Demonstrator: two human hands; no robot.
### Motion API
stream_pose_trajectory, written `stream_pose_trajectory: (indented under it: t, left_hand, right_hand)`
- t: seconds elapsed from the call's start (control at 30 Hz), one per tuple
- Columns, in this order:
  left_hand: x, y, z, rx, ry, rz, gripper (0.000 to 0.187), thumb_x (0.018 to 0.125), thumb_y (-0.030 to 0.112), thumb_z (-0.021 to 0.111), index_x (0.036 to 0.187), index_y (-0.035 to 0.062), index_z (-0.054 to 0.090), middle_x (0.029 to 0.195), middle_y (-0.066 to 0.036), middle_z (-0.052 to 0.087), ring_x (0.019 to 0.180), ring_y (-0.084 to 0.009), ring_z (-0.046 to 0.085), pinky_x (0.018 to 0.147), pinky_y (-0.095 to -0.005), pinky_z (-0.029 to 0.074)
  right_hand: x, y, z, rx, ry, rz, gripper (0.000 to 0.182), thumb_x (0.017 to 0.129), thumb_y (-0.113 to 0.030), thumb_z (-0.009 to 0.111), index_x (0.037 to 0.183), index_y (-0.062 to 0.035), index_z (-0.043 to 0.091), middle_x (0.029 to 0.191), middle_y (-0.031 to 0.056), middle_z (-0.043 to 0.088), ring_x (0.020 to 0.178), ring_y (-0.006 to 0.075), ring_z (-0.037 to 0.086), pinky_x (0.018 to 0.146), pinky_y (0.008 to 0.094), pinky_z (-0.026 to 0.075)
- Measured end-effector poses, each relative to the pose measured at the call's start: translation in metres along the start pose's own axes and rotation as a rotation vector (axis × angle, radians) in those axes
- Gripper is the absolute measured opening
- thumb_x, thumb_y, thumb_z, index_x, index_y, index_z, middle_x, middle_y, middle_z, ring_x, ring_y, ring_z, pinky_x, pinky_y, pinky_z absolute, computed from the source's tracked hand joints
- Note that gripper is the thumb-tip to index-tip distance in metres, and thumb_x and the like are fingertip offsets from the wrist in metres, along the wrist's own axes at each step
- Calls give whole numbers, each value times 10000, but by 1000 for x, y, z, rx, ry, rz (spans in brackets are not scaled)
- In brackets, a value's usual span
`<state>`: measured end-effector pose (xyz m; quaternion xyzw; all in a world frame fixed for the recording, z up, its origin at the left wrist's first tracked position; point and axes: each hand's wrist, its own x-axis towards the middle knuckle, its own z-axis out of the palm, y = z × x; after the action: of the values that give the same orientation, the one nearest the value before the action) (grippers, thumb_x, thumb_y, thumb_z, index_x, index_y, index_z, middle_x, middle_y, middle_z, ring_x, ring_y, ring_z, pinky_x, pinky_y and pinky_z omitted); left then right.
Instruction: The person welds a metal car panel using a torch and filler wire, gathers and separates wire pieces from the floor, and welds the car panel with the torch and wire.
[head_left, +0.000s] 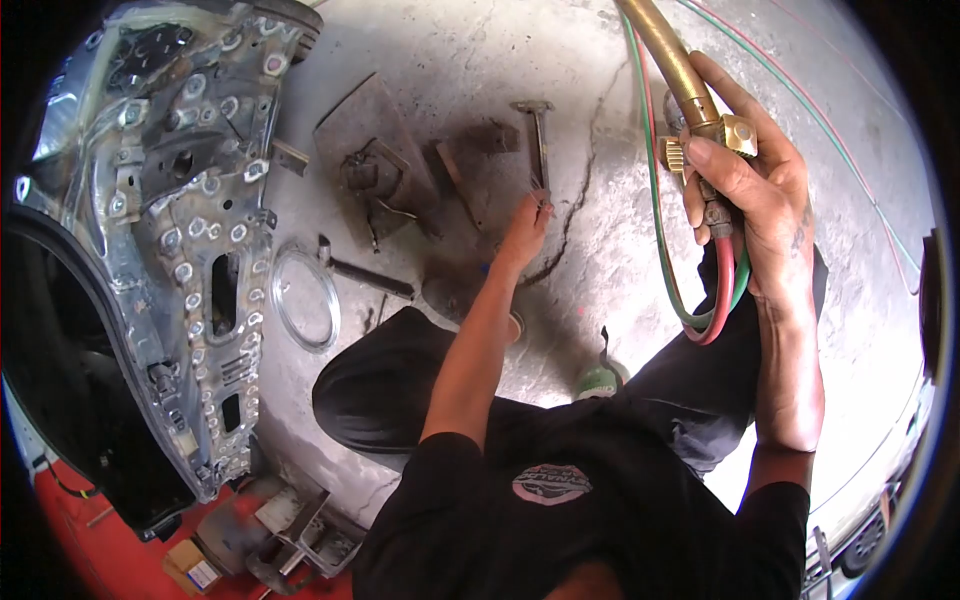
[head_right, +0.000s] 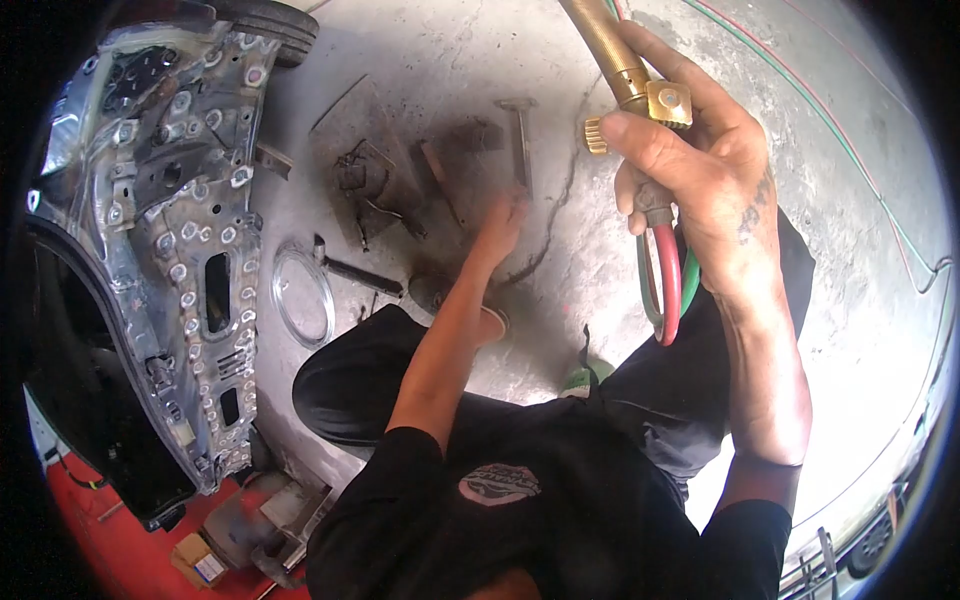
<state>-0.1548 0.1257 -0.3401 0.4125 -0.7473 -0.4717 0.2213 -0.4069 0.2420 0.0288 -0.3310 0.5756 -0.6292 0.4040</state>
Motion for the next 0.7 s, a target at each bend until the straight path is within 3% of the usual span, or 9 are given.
stream_pose_trajectory:
  t: [0.17,0.23,0.3,0.4,0.5,0.63,0.67,0.7]
  left_hand:
    - [14,13,-12,349,144,181,169,1023,177,681,1109,44,740,1212,-226,686,1297,-387,533,1022,-513,441]
    - [19,30,-21,380,150,254,167,1017,186,687,1070,45,759,1239,-225,695,1326,-403,522,1046,-536,425]
    - [21,43,-30,342,89,337,167,1006,184,696,1055,38,762,1221,-221,715,1290,-419,562,1053,-554,418]
    - [20,42,-23,227,-16,170,157,1017,160,679,1064,24,744,1073,-206,748,1154,-378,659,1001,-512,471]
    - [8,47,-17,-179,-30,-107,173,1029,139,656,1131,23,734,959,-193,752,1027,-331,712,910,-464,520]
    - [-12,55,-23,-100,-14,-125,252,1034,126,643,1263,43,707,1018,-192,745,1016,-303,710,872,-429,539]
    - [-16,38,-14,-62,12,-86,273,1032,124,646,1290,47,697,1029,-190,742,1011,-310,708,884,-431,539]
    - [-18,24,-8,-20,43,-47,297,1031,122,648,1316,50,687,1040,-188,740,1006,-317,706,895,-433,539]
  right_hand:
    - [0,0,1,-7,-4,13,698,902,-178,776,1511,54,529,854,112,682,557,137,647,491,256,492]
    - [0,-1,2,-22,5,18,692,904,-175,772,1511,54,530,856,113,682,559,135,646,494,254,494]
    - [1,-2,3,-23,11,35,686,904,-167,764,1510,54,531,863,113,684,559,133,643,498,256,499]
    - [1,-4,10,-36,45,34,698,932,-194,731,1540,51,493,775,56,649,537,105,593,495,239,474]
    - [0,-4,12,-69,57,37,697,950,-202,705,1557,50,470,712,34,625,519,96,557,490,234,447]
    - [0,-8,8,-98,25,67,687,961,-193,683,1563,51,460,677,44,611,507,107,538,485,244,424]
    - [-1,-10,6,-106,21,106,676,900,-172,707,1524,23,538,793,67,674,573,121,601,550,283,497]
    - [-1,-9,3,-125,13,100,682,899,-173,710,1528,25,532,805,71,678,577,119,601,546,283,495]
